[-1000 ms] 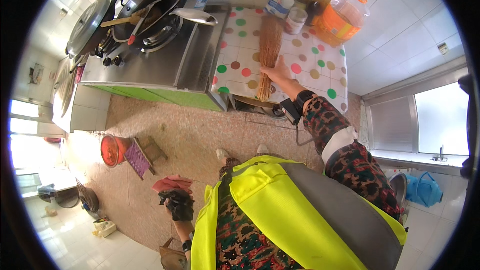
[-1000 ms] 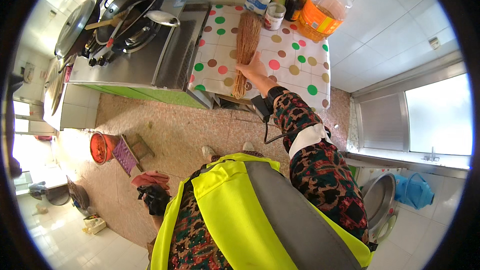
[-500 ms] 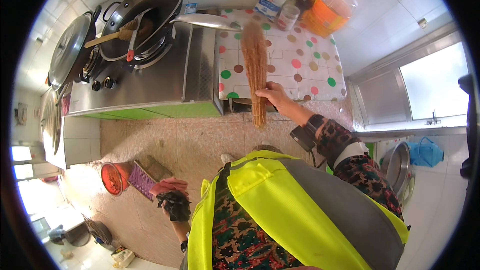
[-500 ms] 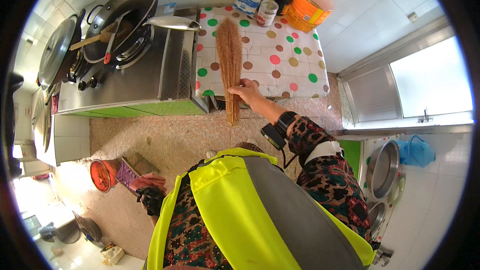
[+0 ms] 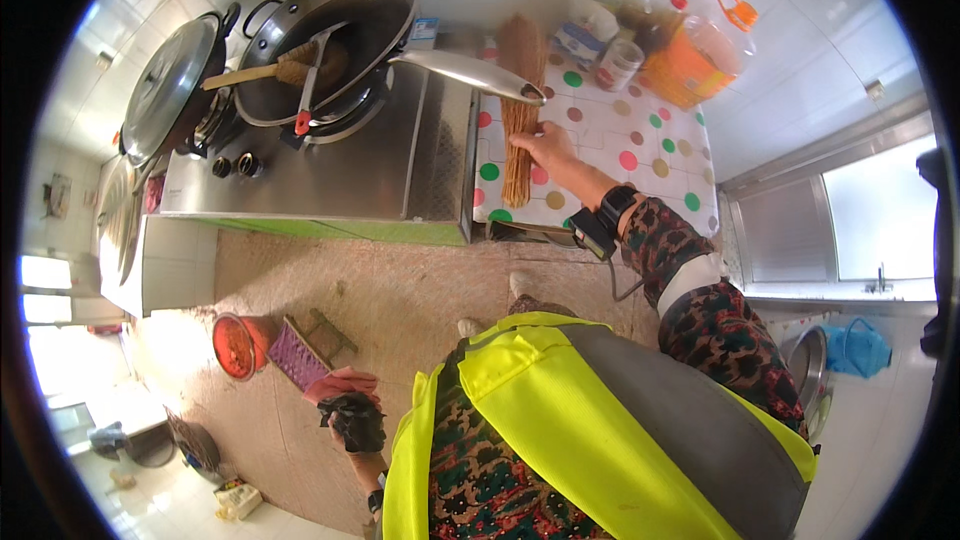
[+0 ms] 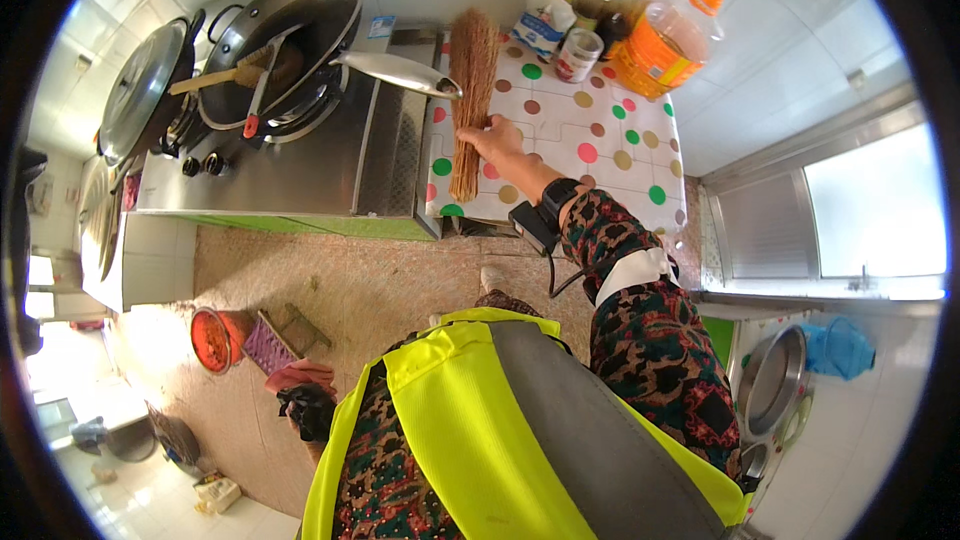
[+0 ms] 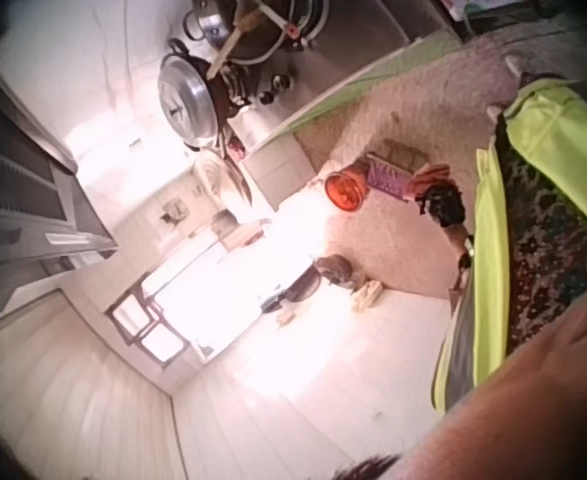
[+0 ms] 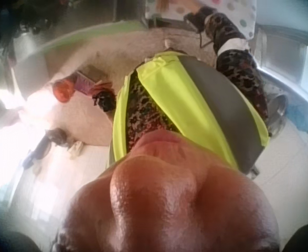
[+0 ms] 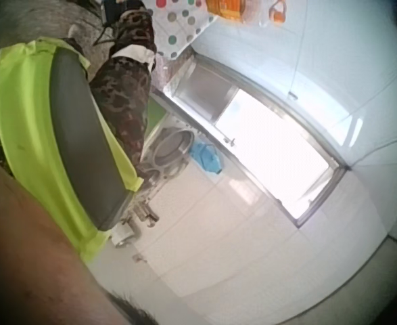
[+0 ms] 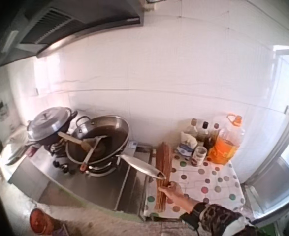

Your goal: The person wipes green kitchen cabinet doors and the stainless steel countertop with a dark cloth. They briefly pick up a pink cloth and a small broom, then continue wiping the cabinet and counter surfaces.

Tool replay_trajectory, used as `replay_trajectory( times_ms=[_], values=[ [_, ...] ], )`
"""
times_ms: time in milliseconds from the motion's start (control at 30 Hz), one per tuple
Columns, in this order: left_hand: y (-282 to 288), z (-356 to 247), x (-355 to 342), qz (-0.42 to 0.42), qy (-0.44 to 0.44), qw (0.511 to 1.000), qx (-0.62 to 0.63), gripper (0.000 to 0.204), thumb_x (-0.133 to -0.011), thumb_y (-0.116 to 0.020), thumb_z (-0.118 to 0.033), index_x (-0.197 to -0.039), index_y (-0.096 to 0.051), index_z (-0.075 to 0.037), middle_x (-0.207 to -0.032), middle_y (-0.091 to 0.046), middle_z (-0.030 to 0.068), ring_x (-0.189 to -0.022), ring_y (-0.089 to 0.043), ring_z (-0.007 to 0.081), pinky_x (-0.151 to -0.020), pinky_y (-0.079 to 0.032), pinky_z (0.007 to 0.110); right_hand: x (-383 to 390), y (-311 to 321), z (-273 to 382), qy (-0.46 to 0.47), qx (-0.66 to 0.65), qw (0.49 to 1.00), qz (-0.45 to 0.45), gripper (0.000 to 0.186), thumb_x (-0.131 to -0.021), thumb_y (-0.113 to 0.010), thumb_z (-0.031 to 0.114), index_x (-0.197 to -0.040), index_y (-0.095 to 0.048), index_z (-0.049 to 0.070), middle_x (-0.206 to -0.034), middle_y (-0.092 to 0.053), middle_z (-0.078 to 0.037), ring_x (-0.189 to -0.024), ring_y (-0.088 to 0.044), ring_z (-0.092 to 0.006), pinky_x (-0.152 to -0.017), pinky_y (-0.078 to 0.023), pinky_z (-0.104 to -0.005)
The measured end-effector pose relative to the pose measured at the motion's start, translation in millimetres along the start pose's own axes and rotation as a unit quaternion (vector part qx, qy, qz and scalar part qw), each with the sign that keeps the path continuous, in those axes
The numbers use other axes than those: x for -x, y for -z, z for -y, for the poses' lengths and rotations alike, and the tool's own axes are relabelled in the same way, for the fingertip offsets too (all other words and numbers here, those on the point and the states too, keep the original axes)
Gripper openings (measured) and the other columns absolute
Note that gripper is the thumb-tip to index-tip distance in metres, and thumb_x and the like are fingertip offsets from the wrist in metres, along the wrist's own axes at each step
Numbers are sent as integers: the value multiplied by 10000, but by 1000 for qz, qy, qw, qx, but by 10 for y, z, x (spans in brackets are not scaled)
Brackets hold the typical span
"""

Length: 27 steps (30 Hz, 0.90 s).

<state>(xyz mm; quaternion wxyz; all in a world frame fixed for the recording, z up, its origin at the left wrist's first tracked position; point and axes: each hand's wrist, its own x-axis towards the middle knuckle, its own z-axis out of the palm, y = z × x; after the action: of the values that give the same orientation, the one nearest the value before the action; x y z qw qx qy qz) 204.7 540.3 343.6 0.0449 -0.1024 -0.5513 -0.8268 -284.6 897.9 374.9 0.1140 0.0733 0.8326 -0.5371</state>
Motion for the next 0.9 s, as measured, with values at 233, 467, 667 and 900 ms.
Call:
replay_trajectory(
  times_ms=[233,467,667,900],
  values=[
    [-655,63,49,-217,30,976,15,798,-763,-549,-659,-1106,-583,60,-1028,-648,227,-876,-645,337,-765,-543,423,-651,-50,-169,37,191,981,-22,747,-681,-766,517,-1171,-568,-11,-1085,-661,-245,-1021,-644,-380,-856,-515,-435],
    [-1075,85,-494,-246,25,968,-41,727,-758,-480,-670,-876,-635,31,-933,-650,234,-839,-630,371,-725,-531,421,-132,230,-145,468,174,864,-69,587,-788,-744,270,-1252,-523,-13,-1174,-575,-218,-1076,-562,-378,-909,-468,-442],
    [-1309,86,-852,-391,132,856,312,546,-810,-582,-315,-1225,-536,37,-1094,-641,243,-963,-656,372,-870,-558,462,666,28,307,299,81,815,491,413,-799,-750,197,-1160,-624,40,-1062,-647,-116,-915,-640,-222,-805,-510,-317],
    [-1124,-144,-1930,-281,216,902,246,466,-806,-612,-154,-1222,-539,43,-1085,-663,163,-963,-666,274,-900,-541,383,1309,-930,727,13,-132,743,656,698,-870,-715,247,-1440,-363,50,-1206,-560,-107,-940,-618,-178,-782,-530,-311]
  ],
)
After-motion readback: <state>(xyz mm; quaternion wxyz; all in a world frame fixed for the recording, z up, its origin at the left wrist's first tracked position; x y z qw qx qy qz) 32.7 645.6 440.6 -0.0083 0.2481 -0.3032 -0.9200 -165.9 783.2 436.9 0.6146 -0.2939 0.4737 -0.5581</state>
